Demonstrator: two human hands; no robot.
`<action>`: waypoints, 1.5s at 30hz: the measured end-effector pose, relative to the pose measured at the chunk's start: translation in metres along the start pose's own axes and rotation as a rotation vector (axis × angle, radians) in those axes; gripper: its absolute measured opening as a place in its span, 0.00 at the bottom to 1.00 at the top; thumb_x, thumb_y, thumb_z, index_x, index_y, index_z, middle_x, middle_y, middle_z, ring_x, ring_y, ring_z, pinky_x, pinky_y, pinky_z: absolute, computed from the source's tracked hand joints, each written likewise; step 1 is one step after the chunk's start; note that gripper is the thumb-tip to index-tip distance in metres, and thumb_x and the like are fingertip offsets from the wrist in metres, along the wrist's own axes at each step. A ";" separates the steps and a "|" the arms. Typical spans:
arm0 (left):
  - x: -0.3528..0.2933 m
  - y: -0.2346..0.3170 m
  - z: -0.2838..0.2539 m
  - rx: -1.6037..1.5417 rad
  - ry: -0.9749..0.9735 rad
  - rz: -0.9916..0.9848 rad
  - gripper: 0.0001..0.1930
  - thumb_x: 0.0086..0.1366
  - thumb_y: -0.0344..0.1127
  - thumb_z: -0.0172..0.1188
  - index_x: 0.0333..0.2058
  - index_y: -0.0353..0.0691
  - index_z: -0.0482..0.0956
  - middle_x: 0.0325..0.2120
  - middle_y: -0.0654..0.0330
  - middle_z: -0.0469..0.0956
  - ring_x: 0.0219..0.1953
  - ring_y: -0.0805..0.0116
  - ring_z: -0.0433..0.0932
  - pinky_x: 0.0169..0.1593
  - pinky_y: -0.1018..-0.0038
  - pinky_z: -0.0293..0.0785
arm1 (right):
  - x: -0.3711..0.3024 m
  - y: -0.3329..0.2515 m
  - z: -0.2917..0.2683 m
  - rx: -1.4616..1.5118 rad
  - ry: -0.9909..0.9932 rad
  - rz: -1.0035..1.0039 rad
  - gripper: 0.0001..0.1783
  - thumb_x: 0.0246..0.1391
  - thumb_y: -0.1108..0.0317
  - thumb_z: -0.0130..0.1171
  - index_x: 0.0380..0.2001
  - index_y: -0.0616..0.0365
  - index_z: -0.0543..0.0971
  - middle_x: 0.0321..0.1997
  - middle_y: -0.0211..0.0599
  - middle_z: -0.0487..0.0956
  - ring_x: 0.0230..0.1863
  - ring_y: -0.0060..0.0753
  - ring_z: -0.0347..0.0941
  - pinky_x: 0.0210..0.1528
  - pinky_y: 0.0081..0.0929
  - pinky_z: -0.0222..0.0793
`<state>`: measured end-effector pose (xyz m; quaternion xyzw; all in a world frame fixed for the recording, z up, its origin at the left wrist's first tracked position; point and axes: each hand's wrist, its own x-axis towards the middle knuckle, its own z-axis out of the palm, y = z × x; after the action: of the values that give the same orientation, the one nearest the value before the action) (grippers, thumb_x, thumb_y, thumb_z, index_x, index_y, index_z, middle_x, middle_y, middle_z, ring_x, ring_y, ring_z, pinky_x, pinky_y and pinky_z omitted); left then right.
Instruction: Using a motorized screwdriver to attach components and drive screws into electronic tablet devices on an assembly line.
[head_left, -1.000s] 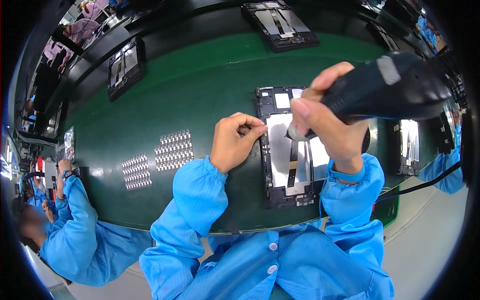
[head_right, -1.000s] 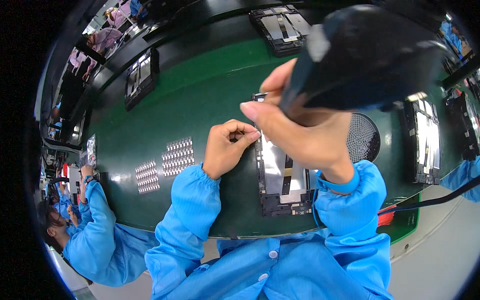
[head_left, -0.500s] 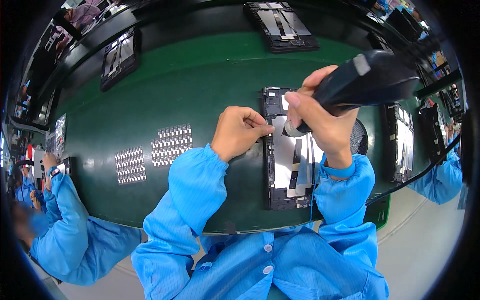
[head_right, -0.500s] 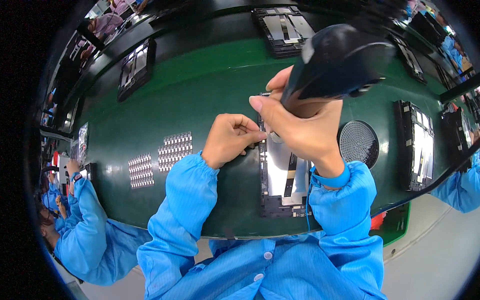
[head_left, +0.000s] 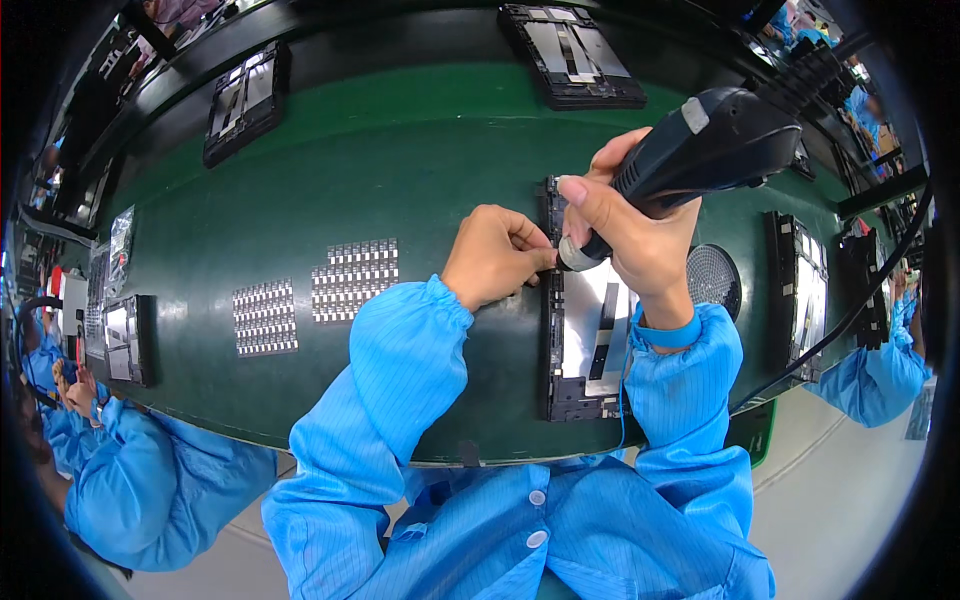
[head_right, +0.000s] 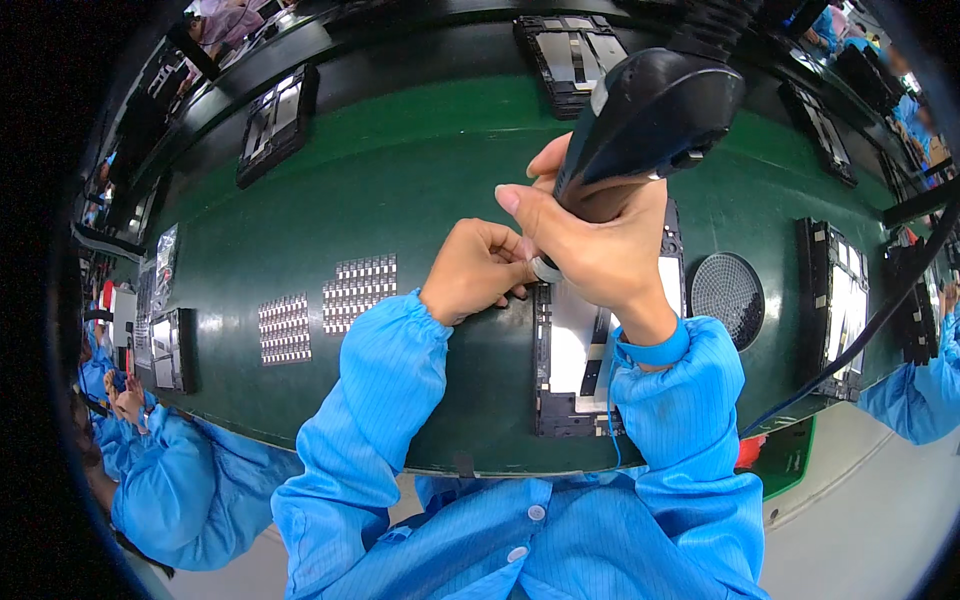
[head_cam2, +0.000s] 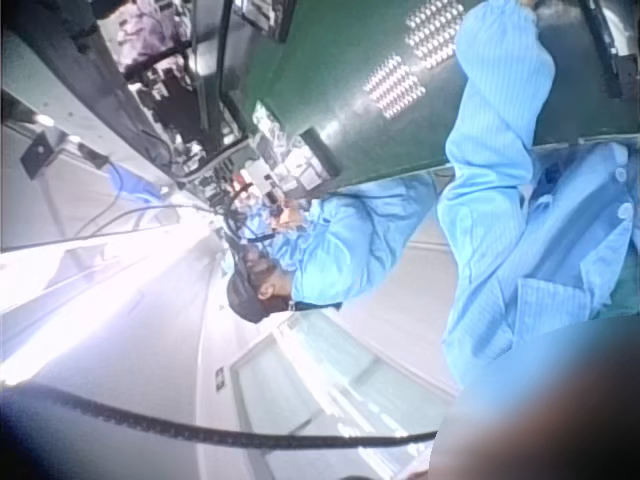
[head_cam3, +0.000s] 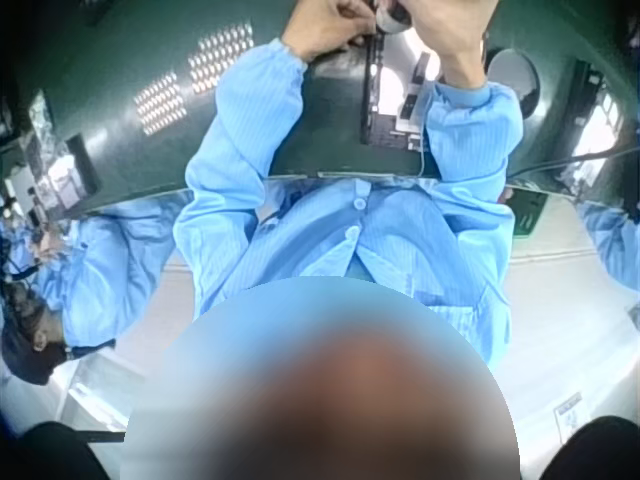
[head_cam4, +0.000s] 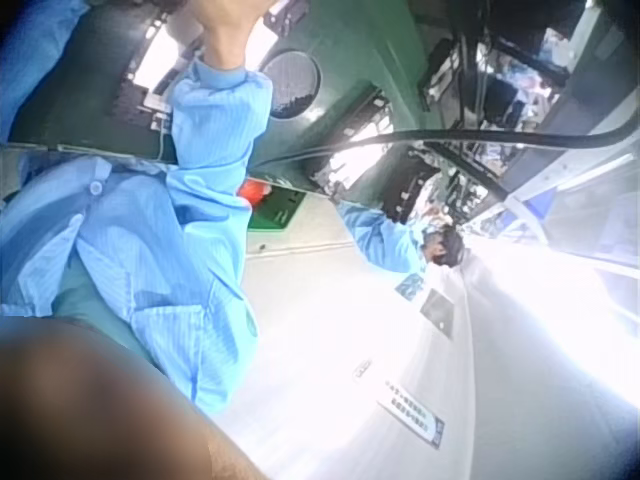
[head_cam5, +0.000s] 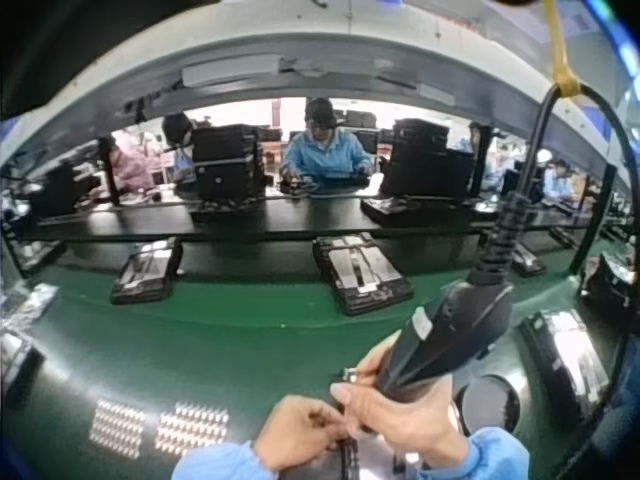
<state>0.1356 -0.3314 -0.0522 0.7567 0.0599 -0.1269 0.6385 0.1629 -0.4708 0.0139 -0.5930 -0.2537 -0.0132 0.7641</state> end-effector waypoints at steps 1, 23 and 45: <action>0.000 -0.001 -0.001 0.002 0.007 -0.002 0.04 0.51 0.25 0.65 0.24 0.30 0.81 0.19 0.57 0.80 0.18 0.75 0.77 0.23 0.79 0.72 | 0.000 0.001 0.001 0.003 -0.006 0.009 0.15 0.45 0.84 0.62 0.34 0.62 0.68 0.18 0.35 0.73 0.15 0.25 0.71 0.19 0.22 0.68; -0.084 -0.030 -0.165 0.444 0.242 -0.018 0.14 0.42 0.25 0.74 0.26 0.34 0.76 0.20 0.65 0.75 0.22 0.79 0.71 0.27 0.81 0.69 | -0.017 -0.057 -0.082 -0.080 0.137 -0.289 0.16 0.44 0.80 0.66 0.36 0.63 0.72 0.17 0.33 0.74 0.15 0.22 0.70 0.19 0.17 0.67; -0.100 -0.018 0.015 0.595 0.246 0.438 0.06 0.46 0.23 0.70 0.24 0.33 0.80 0.20 0.56 0.79 0.19 0.73 0.76 0.24 0.80 0.71 | -0.040 -0.024 -0.166 -0.166 0.380 -0.157 0.09 0.44 0.78 0.66 0.27 0.63 0.74 0.16 0.32 0.75 0.14 0.20 0.70 0.17 0.17 0.64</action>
<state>0.0337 -0.3358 -0.0445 0.9133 -0.0662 0.0925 0.3912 0.1817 -0.6404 -0.0082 -0.6192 -0.1484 -0.2052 0.7432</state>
